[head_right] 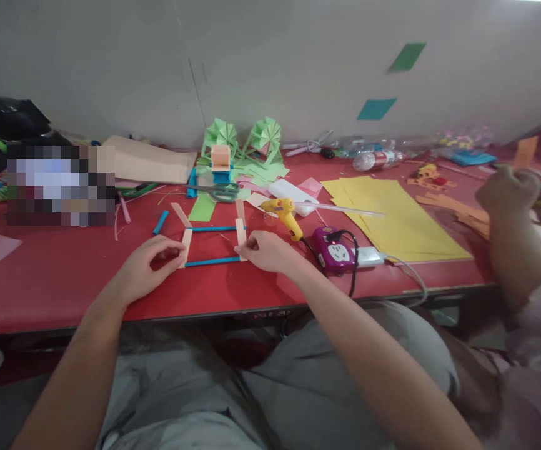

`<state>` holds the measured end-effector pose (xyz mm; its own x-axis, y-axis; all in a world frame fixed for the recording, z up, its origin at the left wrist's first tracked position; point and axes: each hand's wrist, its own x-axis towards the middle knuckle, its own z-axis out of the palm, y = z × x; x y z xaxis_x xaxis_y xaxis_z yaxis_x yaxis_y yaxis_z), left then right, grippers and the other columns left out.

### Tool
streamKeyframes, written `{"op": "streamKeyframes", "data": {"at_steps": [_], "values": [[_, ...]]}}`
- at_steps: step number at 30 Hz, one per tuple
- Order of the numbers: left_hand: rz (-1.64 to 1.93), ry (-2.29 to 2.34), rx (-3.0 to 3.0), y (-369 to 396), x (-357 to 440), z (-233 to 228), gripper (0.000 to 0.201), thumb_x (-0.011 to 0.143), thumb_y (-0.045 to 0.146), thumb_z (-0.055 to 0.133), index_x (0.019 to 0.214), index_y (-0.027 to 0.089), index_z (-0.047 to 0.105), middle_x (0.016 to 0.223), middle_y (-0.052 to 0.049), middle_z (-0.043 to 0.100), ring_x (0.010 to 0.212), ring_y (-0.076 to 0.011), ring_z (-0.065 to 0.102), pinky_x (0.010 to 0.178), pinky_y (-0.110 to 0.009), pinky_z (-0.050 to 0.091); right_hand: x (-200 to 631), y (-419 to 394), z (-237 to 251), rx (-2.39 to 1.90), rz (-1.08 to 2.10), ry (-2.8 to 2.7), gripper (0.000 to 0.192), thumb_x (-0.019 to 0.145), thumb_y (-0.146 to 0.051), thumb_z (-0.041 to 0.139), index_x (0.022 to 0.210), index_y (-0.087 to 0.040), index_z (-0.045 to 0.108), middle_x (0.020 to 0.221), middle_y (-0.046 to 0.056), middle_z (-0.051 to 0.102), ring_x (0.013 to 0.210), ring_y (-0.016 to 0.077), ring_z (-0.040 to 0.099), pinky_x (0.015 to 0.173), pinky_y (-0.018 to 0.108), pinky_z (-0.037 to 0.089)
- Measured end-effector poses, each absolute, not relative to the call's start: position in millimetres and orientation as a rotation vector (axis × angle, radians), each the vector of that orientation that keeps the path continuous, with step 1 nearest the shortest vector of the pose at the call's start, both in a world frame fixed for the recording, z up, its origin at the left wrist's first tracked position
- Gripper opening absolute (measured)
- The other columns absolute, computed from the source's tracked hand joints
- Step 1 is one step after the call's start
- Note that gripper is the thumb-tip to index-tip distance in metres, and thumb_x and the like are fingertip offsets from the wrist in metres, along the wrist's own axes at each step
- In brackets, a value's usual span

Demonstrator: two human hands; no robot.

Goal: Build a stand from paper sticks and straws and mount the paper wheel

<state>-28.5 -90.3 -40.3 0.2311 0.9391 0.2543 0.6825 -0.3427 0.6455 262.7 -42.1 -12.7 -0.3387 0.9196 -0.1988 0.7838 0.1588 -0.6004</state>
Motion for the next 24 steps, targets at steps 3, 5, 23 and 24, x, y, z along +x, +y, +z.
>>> {"op": "streamKeyframes", "data": {"at_steps": [3, 5, 23, 24], "values": [[0.872, 1.512, 2.217, -90.0, -29.2, -40.6, 0.026, 0.093, 0.036, 0.058, 0.112, 0.022, 0.066, 0.11, -0.007, 0.063, 0.102, -0.0227, 0.061, 0.093, -0.039, 0.05, 260.2, -41.9, -15.6, -1.706, 0.862, -2.237, 0.024, 0.091, -0.04, 0.061, 0.076, -0.021, 0.06, 0.082, 0.004, 0.073, 0.072, 0.0174, 0.064, 0.059, 0.027, 0.039], [0.859, 1.537, 2.294, -90.1, -29.7, -40.9, 0.028, 0.094, 0.036, 0.057, 0.116, 0.022, 0.065, 0.118, -0.009, 0.061, 0.111, -0.0253, 0.059, 0.1, -0.043, 0.046, 259.1, -42.3, -16.6, -1.725, 0.838, -2.248, 0.024, 0.091, -0.039, 0.061, 0.075, -0.021, 0.06, 0.081, 0.004, 0.073, 0.071, 0.0176, 0.063, 0.058, 0.028, 0.039], [0.879, 1.609, 2.343, -90.0, -31.6, -45.3, 0.018, 0.089, 0.029, 0.062, 0.106, 0.022, 0.058, 0.116, -0.007, 0.063, 0.109, -0.0264, 0.059, 0.097, -0.044, 0.044, 262.7, -47.8, -14.0, -1.607, 0.978, -2.213, 0.015, 0.084, -0.022, 0.071, 0.079, -0.02, 0.057, 0.082, 0.003, 0.068, 0.071, 0.0145, 0.06, 0.062, 0.026, 0.044], [0.868, 1.62, 2.339, -90.1, -31.5, -45.3, 0.018, 0.089, 0.029, 0.062, 0.105, 0.022, 0.058, 0.117, -0.007, 0.063, 0.11, -0.0267, 0.059, 0.098, -0.045, 0.043, 262.0, -48.4, -14.0, -1.626, 0.97, -2.214, 0.016, 0.084, -0.022, 0.071, 0.08, -0.02, 0.056, 0.083, 0.003, 0.068, 0.072, 0.0148, 0.06, 0.063, 0.026, 0.043]]}}
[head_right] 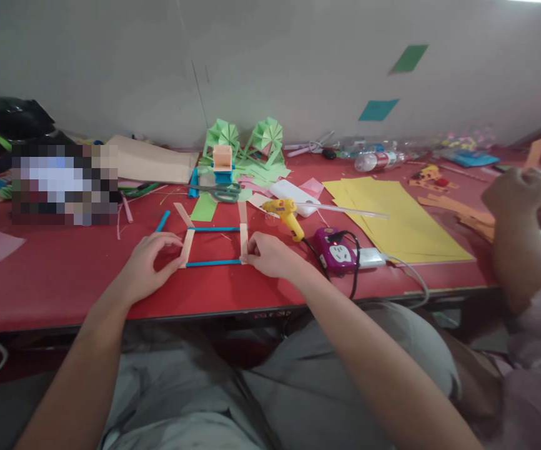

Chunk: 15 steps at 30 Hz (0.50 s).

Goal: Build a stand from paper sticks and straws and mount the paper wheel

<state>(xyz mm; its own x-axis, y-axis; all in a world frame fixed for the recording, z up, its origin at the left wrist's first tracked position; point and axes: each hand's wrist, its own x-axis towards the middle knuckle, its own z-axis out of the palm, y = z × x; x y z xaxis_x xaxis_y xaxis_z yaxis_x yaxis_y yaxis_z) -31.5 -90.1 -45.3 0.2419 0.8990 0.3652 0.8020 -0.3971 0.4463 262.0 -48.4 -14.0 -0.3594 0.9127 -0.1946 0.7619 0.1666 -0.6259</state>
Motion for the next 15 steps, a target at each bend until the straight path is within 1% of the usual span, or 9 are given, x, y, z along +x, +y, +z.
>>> {"op": "streamKeyframes", "data": {"at_steps": [5, 10, 12, 15], "values": [[0.854, 1.629, 2.336, -90.6, -31.0, -44.7, 0.017, 0.089, 0.028, 0.061, 0.104, 0.022, 0.058, 0.115, -0.007, 0.064, 0.107, -0.0266, 0.06, 0.098, -0.047, 0.044, 261.2, -49.1, -16.0, -1.675, 0.902, -2.229, 0.022, 0.083, -0.027, 0.073, 0.086, -0.021, 0.052, 0.086, 0.003, 0.067, 0.075, 0.0168, 0.06, 0.063, 0.027, 0.041], [0.892, 1.624, 2.227, -91.2, -32.2, -47.4, 0.022, 0.09, 0.031, 0.06, 0.109, 0.022, 0.057, 0.112, -0.008, 0.065, 0.103, -0.0257, 0.061, 0.093, -0.046, 0.049, 267.4, -48.9, -19.3, -1.598, 0.936, -2.217, 0.022, 0.083, -0.033, 0.071, 0.087, -0.021, 0.054, 0.084, 0.003, 0.066, 0.073, 0.0167, 0.06, 0.062, 0.028, 0.042], [0.958, 1.604, 2.116, -92.1, -32.1, -49.3, 0.027, 0.089, 0.034, 0.062, 0.112, 0.022, 0.055, 0.112, -0.009, 0.065, 0.102, -0.0249, 0.063, 0.091, -0.045, 0.051, 271.0, -48.4, -21.2, -1.529, 0.987, -2.195, 0.023, 0.08, -0.035, 0.072, 0.085, -0.021, 0.055, 0.084, 0.003, 0.066, 0.072, 0.0164, 0.06, 0.062, 0.028, 0.043], [1.071, 1.52, 1.94, -95.0, -30.5, -49.3, 0.045, 0.084, 0.036, 0.069, 0.121, 0.022, 0.047, 0.109, -0.008, 0.067, 0.095, -0.0228, 0.067, 0.086, -0.041, 0.054, 273.9, -48.0, -23.6, -1.384, 1.03, -2.174, 0.02, 0.079, -0.032, 0.072, 0.081, -0.02, 0.055, 0.08, 0.001, 0.064, 0.069, 0.0153, 0.057, 0.062, 0.028, 0.043]]}}
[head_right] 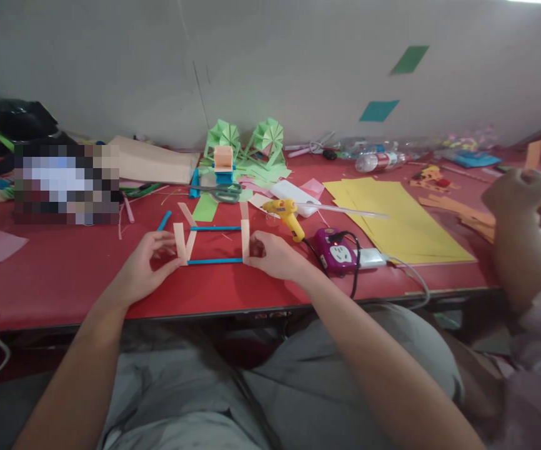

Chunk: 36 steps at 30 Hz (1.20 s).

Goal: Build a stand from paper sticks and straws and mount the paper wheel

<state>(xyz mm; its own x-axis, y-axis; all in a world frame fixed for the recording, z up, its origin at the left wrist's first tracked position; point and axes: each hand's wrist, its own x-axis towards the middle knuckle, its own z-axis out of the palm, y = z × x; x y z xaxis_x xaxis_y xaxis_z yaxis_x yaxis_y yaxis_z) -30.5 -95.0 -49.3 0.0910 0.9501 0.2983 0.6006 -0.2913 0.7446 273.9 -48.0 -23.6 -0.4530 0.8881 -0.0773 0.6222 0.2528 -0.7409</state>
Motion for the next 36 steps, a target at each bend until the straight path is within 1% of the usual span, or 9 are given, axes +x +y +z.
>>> {"op": "streamKeyframes", "data": {"at_steps": [2, 5, 7, 10, 14, 19, 26, 30, 36], "values": [[1.11, 1.458, 1.886, -97.7, -29.6, -45.8, 0.05, 0.083, 0.032, 0.07, 0.124, 0.022, 0.044, 0.103, -0.006, 0.069, 0.09, -0.0211, 0.069, 0.083, -0.039, 0.055, 274.2, -49.0, -23.2, -1.282, 1.035, -2.193, 0.013, 0.08, -0.027, 0.068, 0.08, -0.02, 0.057, 0.079, 0.0, 0.063, 0.069, 0.0149, 0.056, 0.063, 0.028, 0.043], [1.031, 1.352, 1.997, -101.5, -30.8, -36.5, 0.028, 0.084, 0.022, 0.062, 0.111, 0.022, 0.056, 0.099, -0.005, 0.07, 0.093, -0.0209, 0.068, 0.086, -0.038, 0.055, 275.7, -51.6, -18.0, -1.137, 1.078, -2.237, 0.004, 0.079, -0.019, 0.063, 0.082, -0.019, 0.061, 0.085, 0.001, 0.065, 0.07, 0.0145, 0.057, 0.066, 0.028, 0.045], [0.939, 1.257, 2.105, -102.5, -33.3, -30.1, 0.016, 0.084, 0.017, 0.055, 0.094, 0.022, 0.065, 0.101, -0.006, 0.07, 0.098, -0.0219, 0.068, 0.09, -0.038, 0.054, 279.2, -51.8, -13.2, -1.069, 1.114, -2.286, 0.009, 0.079, -0.013, 0.058, 0.083, -0.02, 0.063, 0.092, 0.003, 0.067, 0.073, 0.0147, 0.059, 0.069, 0.028, 0.047], [0.901, 1.275, 2.128, -100.1, -38.6, -23.4, 0.023, 0.084, 0.017, 0.048, 0.082, 0.023, 0.071, 0.104, -0.006, 0.071, 0.099, -0.0228, 0.068, 0.089, -0.038, 0.054, 286.0, -46.8, -10.4, -1.091, 1.058, -2.342, 0.017, 0.08, -0.01, 0.054, 0.087, -0.02, 0.066, 0.097, 0.004, 0.069, 0.084, 0.0171, 0.063, 0.077, 0.03, 0.048], [0.98, 1.564, 1.996, -86.1, -47.8, -19.2, 0.015, 0.084, 0.031, 0.057, 0.088, 0.021, 0.067, 0.101, -0.007, 0.071, 0.095, -0.025, 0.068, 0.083, -0.039, 0.056, 287.5, -34.3, -19.1, -1.301, 0.868, -2.109, 0.013, 0.083, -0.014, 0.054, 0.09, -0.019, 0.064, 0.092, 0.006, 0.069, 0.081, 0.0182, 0.063, 0.074, 0.031, 0.049], [0.781, 1.627, 1.998, -45.5, -53.0, -8.2, 0.044, 0.075, 0.044, 0.071, 0.112, 0.021, 0.064, 0.114, -0.008, 0.07, 0.075, -0.0187, 0.064, 0.07, -0.035, 0.054, 275.5, -22.9, -31.2, -1.475, 0.713, -1.979, 0.024, 0.08, -0.018, 0.063, 0.104, -0.016, 0.063, 0.095, 0.008, 0.069, 0.075, 0.0176, 0.061, 0.071, 0.031, 0.049], [0.434, 1.479, 2.155, 2.1, -37.2, 3.0, 0.031, 0.074, 0.045, 0.071, 0.094, 0.02, 0.076, 0.082, -0.004, 0.071, 0.068, -0.0187, 0.06, 0.062, -0.03, 0.045, 265.8, -7.4, -50.7, -1.412, 0.621, -2.085, 0.013, 0.082, -0.021, 0.062, 0.092, -0.018, 0.071, 0.089, 0.005, 0.07, 0.079, 0.019, 0.06, 0.069, 0.029, 0.046], [0.523, 1.405, 2.155, 2.9, -36.4, -8.7, 0.026, 0.076, 0.045, 0.068, 0.083, 0.021, 0.077, 0.083, -0.005, 0.073, 0.073, -0.0197, 0.063, 0.066, -0.031, 0.047, 267.8, -3.7, -57.5, -1.39, 0.566, -2.103, 0.013, 0.083, -0.024, 0.063, 0.09, -0.018, 0.072, 0.092, 0.006, 0.069, 0.081, 0.0192, 0.06, 0.068, 0.028, 0.045], [0.579, 1.383, 2.164, -4.5, -37.7, -14.3, 0.027, 0.078, 0.046, 0.068, 0.082, 0.021, 0.077, 0.087, -0.006, 0.071, 0.078, -0.0208, 0.065, 0.072, -0.032, 0.049, 269.0, -7.2, -53.5, -1.348, 0.528, -2.146, 0.013, 0.082, -0.022, 0.064, 0.089, -0.018, 0.074, 0.092, 0.007, 0.068, 0.079, 0.0187, 0.06, 0.067, 0.028, 0.044]]}}
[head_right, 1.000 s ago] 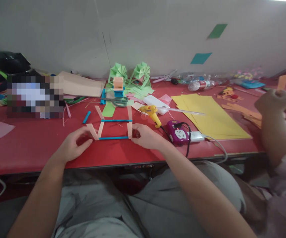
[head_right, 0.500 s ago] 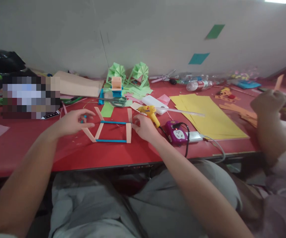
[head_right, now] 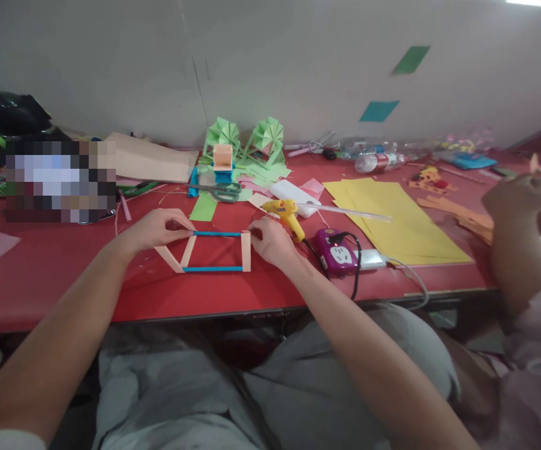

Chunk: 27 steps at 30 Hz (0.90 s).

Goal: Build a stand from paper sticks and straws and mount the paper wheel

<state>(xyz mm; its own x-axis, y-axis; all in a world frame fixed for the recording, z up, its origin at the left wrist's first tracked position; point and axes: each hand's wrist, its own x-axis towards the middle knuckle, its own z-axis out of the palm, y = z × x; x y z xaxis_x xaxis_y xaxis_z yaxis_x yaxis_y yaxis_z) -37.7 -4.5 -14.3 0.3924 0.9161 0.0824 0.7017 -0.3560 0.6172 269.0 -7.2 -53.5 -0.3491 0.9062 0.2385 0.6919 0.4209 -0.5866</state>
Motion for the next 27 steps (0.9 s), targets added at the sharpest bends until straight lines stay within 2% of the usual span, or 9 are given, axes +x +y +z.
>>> {"op": "streamKeyframes", "data": {"at_steps": [11, 20, 27], "values": [[0.589, 1.35, 2.29, -7.7, -36.0, -16.1, 0.026, 0.084, 0.044, 0.063, 0.081, 0.022, 0.076, 0.087, -0.005, 0.069, 0.08, -0.0199, 0.063, 0.074, -0.032, 0.046, 267.4, -15.8, -40.6, -1.314, 0.474, -2.238, 0.016, 0.085, -0.018, 0.059, 0.091, -0.018, 0.073, 0.095, 0.008, 0.067, 0.088, 0.0217, 0.062, 0.082, 0.032, 0.048], [0.64, 1.291, 2.35, -6.4, -36.9, -21.4, 0.023, 0.086, 0.04, 0.062, 0.08, 0.021, 0.074, 0.085, -0.004, 0.068, 0.078, -0.0182, 0.062, 0.071, -0.03, 0.045, 264.3, -19.7, -37.2, -1.365, 0.469, -2.259, 0.014, 0.087, -0.023, 0.06, 0.091, -0.019, 0.072, 0.096, 0.008, 0.065, 0.089, 0.0225, 0.062, 0.077, 0.03, 0.047], [0.646, 1.317, 2.296, -9.1, -36.7, -21.3, 0.024, 0.085, 0.04, 0.062, 0.08, 0.021, 0.078, 0.087, -0.005, 0.069, 0.078, -0.0188, 0.064, 0.072, -0.031, 0.047, 264.4, -31.2, -28.8, -1.411, 0.416, -2.369, 0.012, 0.086, -0.023, 0.06, 0.086, -0.019, 0.072, 0.1, 0.009, 0.064, 0.081, 0.02, 0.06, 0.067, 0.028, 0.042]]}}
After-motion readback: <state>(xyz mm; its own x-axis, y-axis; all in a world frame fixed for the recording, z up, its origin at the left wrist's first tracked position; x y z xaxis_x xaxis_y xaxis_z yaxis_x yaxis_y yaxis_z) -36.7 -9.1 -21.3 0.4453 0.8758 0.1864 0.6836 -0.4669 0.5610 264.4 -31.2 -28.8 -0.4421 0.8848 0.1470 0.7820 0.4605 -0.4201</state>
